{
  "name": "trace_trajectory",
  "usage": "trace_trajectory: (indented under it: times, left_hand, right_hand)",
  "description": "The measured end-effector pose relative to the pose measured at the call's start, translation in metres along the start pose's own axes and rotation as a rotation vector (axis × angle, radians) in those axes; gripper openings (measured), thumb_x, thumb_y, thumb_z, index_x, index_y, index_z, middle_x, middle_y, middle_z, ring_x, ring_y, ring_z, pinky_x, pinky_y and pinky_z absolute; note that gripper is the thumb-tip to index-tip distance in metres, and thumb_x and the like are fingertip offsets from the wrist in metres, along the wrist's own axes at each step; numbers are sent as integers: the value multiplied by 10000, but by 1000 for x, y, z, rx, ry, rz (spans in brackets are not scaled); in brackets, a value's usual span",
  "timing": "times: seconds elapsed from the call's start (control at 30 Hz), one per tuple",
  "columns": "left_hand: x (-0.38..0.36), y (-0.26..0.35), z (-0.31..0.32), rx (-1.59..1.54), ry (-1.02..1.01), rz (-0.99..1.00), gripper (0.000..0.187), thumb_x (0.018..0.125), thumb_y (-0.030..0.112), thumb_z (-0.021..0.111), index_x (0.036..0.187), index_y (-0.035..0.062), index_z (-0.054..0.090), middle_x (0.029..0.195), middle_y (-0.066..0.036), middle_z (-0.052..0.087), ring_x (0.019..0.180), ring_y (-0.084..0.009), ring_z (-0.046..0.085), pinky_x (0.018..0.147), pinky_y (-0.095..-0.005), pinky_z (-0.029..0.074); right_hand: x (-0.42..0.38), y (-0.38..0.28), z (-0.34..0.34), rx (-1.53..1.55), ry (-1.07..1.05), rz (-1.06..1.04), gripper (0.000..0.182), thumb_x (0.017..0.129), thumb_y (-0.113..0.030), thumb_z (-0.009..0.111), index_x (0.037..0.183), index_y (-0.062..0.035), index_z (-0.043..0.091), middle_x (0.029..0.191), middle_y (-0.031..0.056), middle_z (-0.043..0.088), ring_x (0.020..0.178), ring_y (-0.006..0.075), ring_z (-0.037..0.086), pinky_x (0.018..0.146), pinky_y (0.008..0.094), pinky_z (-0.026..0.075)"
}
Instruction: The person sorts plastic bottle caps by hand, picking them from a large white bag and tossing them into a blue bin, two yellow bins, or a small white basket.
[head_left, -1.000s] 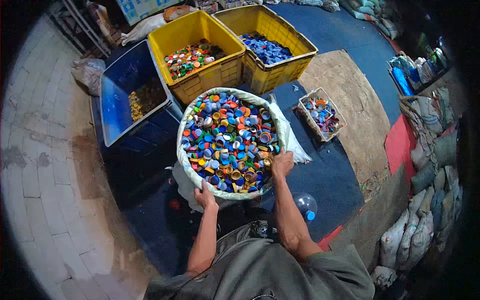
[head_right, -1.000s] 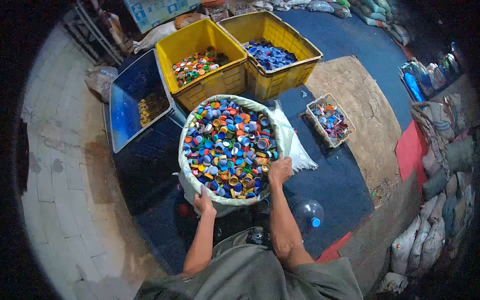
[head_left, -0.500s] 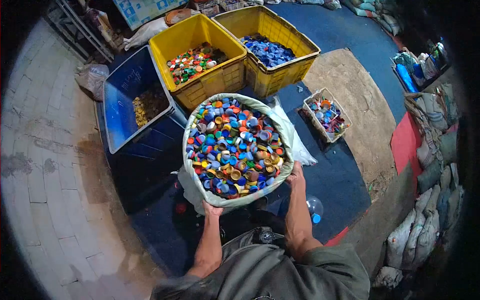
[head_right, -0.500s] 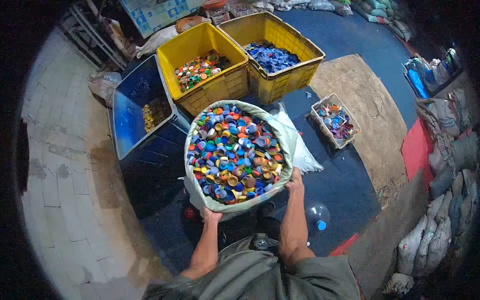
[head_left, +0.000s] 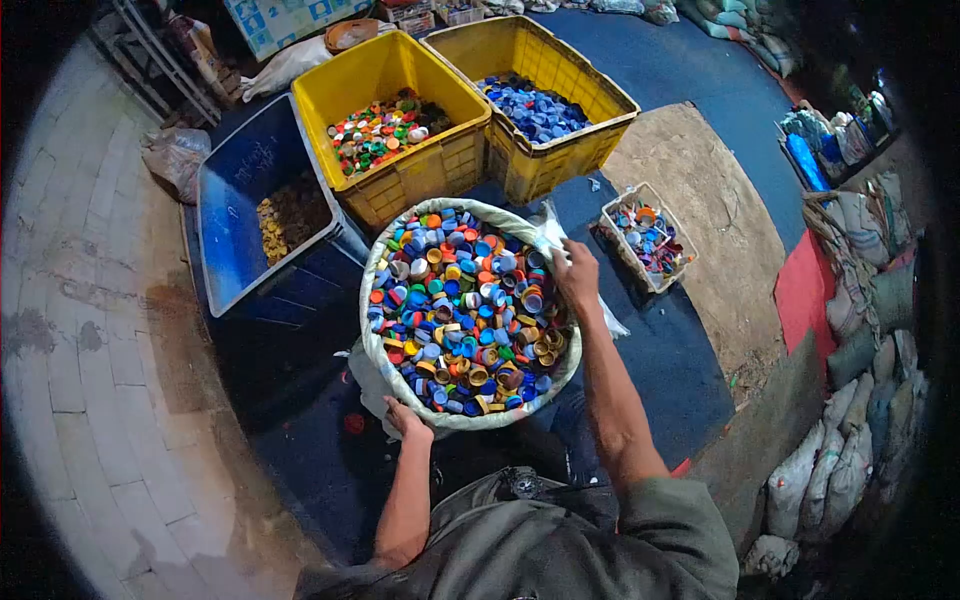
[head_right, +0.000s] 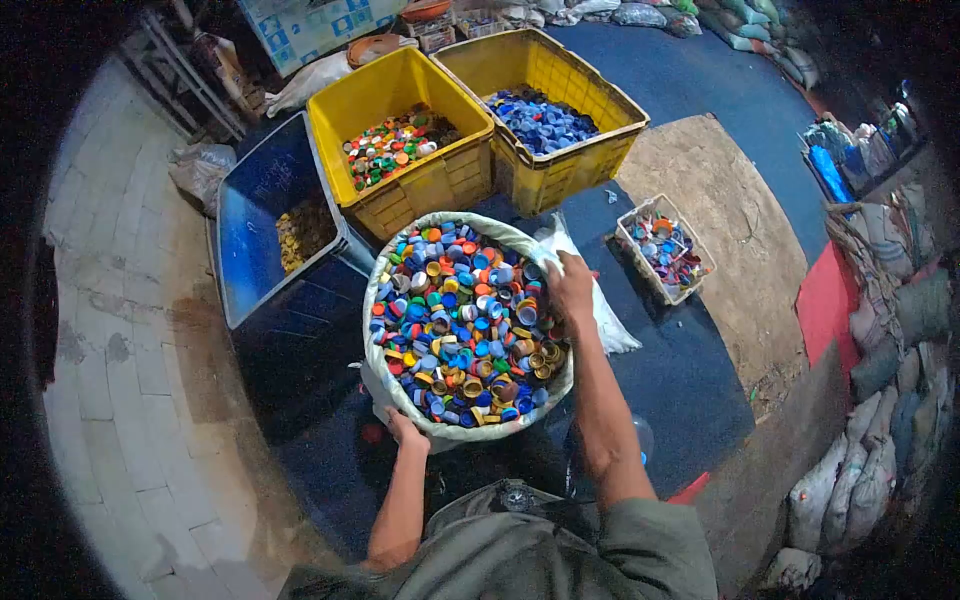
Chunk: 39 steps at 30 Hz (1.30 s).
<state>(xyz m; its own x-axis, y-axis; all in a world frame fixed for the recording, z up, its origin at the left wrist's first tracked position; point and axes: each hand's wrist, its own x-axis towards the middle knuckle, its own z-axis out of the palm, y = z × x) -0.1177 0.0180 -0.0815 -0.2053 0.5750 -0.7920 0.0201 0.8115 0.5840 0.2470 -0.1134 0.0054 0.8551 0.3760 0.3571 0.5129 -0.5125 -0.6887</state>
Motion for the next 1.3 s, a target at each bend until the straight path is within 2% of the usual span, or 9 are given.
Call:
trace_trajectory:
  times: [0.2, 0.3, 0.37, 0.47, 0.53, 0.67, 0.77, 0.9, 1.3]
  left_hand:
    - [-1, -4, 6, -17, 119, 122, 623, 956, 479, 379, 1368, 13, 340, 1368, -162, 412, 1202, -334, 473, 981, -473, 404]
    - [-9, 2, 10, -130, 32, 79, 631, 957, 455, 394, 1370, -17, 320, 1359, -191, 417, 1177, -343, 491, 965, -470, 423]
    - [-19, 6, 13, -140, 28, 36, 609, 957, 439, 406, 1360, -12, 334, 1353, -185, 425, 1173, -340, 495, 954, -475, 433]
    - [-20, 9, 18, -161, 90, 12, 546, 969, 411, 394, 1331, 2, 409, 1320, -132, 473, 1163, -315, 508, 957, -487, 422]
    - [-29, 12, 23, -170, 190, 1, 486, 981, 377, 391, 1256, -12, 487, 1267, -136, 517, 1116, -300, 541, 924, -468, 443]
    - [-14, -6, 14, 213, 232, 580, 356, 954, 283, 468, 1114, -29, 528, 1133, -175, 568, 999, -287, 576, 821, -426, 469]
    - [-78, 7, 51, 497, 354, 1221, 254, 888, 171, 586, 1039, -23, 520, 986, -162, 593, 904, -276, 575, 802, -395, 452]
    - [-132, 0, 114, 662, -143, 1446, 439, 760, 196, 730, 1082, 7, 501, 955, -117, 573, 915, -275, 527, 803, -393, 414]
    - [-174, -24, 201, 960, -211, 1301, 606, 743, 436, 728, 1152, 58, 488, 1010, -93, 598, 994, -291, 498, 900, -458, 301]
  right_hand:
    - [31, 10, 45, -207, -283, 148, 257, 814, -236, 625, 818, 21, 635, 814, 238, 645, 795, 417, 618, 706, 482, 485]
    - [52, 58, 66, -10, -207, 328, 329, 836, -266, 629, 767, 56, 623, 675, 200, 629, 654, 349, 628, 630, 447, 474]
    - [84, 78, 50, 266, -608, 676, 323, 841, -245, 636, 800, 75, 625, 702, 80, 584, 617, 178, 515, 522, 423, 418]
    - [90, 132, 82, 267, -691, 710, 417, 836, -340, 587, 779, 71, 619, 693, 108, 589, 631, 180, 521, 577, 407, 420]
    - [80, 115, 86, 350, -573, 757, 411, 837, -334, 573, 790, 72, 618, 692, 106, 581, 641, 181, 520, 579, 409, 415]
    - [75, 52, 54, 10, -330, 491, 335, 829, -286, 573, 971, 17, 598, 951, 284, 632, 940, 437, 599, 817, 466, 463]
    - [60, 55, 45, 164, -64, 391, 357, 847, -224, 600, 1085, 34, 537, 998, 227, 638, 900, 346, 634, 827, 398, 473]
    - [22, 40, 1, 310, 61, 426, 351, 842, -158, 597, 1116, 35, 491, 1056, 203, 577, 931, 283, 589, 826, 382, 458]
    - [-50, 41, -60, 323, -69, 392, 323, 832, -96, 610, 1110, 15, 488, 941, 176, 630, 861, 271, 626, 780, 366, 482]
